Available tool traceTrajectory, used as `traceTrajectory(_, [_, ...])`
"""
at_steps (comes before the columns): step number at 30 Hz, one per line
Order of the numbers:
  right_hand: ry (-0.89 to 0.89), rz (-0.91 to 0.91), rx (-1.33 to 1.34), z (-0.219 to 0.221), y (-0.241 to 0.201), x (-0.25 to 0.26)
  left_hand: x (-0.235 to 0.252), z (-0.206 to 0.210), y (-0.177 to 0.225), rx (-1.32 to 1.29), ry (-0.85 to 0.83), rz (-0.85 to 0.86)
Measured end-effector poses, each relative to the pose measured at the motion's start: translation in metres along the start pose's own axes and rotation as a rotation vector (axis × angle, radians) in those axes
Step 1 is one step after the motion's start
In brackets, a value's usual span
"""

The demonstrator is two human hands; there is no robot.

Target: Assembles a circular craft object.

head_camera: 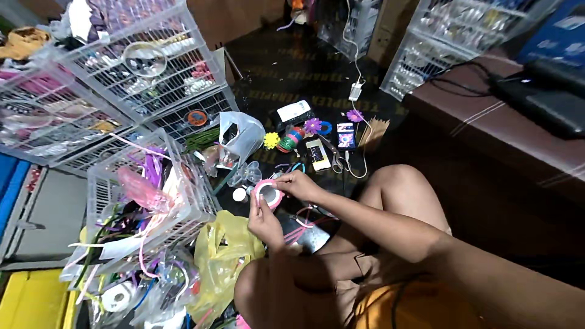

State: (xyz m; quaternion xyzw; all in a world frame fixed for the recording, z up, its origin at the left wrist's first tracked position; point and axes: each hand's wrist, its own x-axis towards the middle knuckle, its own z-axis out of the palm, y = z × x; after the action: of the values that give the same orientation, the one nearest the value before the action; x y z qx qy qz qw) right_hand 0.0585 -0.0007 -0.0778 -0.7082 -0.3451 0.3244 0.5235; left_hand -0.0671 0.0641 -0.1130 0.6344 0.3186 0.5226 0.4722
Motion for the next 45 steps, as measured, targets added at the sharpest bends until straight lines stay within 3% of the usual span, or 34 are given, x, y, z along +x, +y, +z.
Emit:
traceTrajectory(4, [-0.011, -0.107, -0.061, 0.007, 0.006, -0.001, 0.003, -0.002, 0.008, -0.133, -0.013, -0.143])
traceTrajectory(11, [-0.043, -0.244, -0.12, 0.025, 0.002, -0.011, -0.001, -0.016, 0.018, -0.106, -0.118, -0.3])
traceTrajectory(19, [-0.396, -0.059, 0.113, 0.016, -0.013, -0.026, 0.003, -0.022, 0.034, 0.022, 0.005, -0.317])
traceTrajectory(24, [-0.367, -0.118, 0.115, 0.015, -0.003, -0.031, -0.013, -0.026, 0.04, 0.026, -0.007, -0.422])
traceTrajectory(28, [-0.32, -0.083, 0.1, 0.022, 0.0, -0.045, -0.033, -0.034, 0.053, 0.022, -0.043, -0.386])
traceTrajectory(33, [-0.399, -0.166, 0.124, 0.036, 0.012, -0.079, -0.058, -0.099, 0.09, 0.388, -0.087, -0.252])
traceTrajectory(37, [-0.555, -0.125, -0.066, 0.048, 0.038, -0.078, -0.087, -0.159, 0.094, 0.737, -0.047, -0.253])
traceTrajectory(41, [-0.64, -0.052, -0.126, 0.065, 0.032, -0.089, -0.112, -0.182, 0.068, 0.819, 0.076, -0.291])
traceTrajectory(45, [-0.578, -0.053, -0.123, 0.08, 0.056, -0.071, -0.112, -0.178, 0.071, 0.896, 0.236, -0.217])
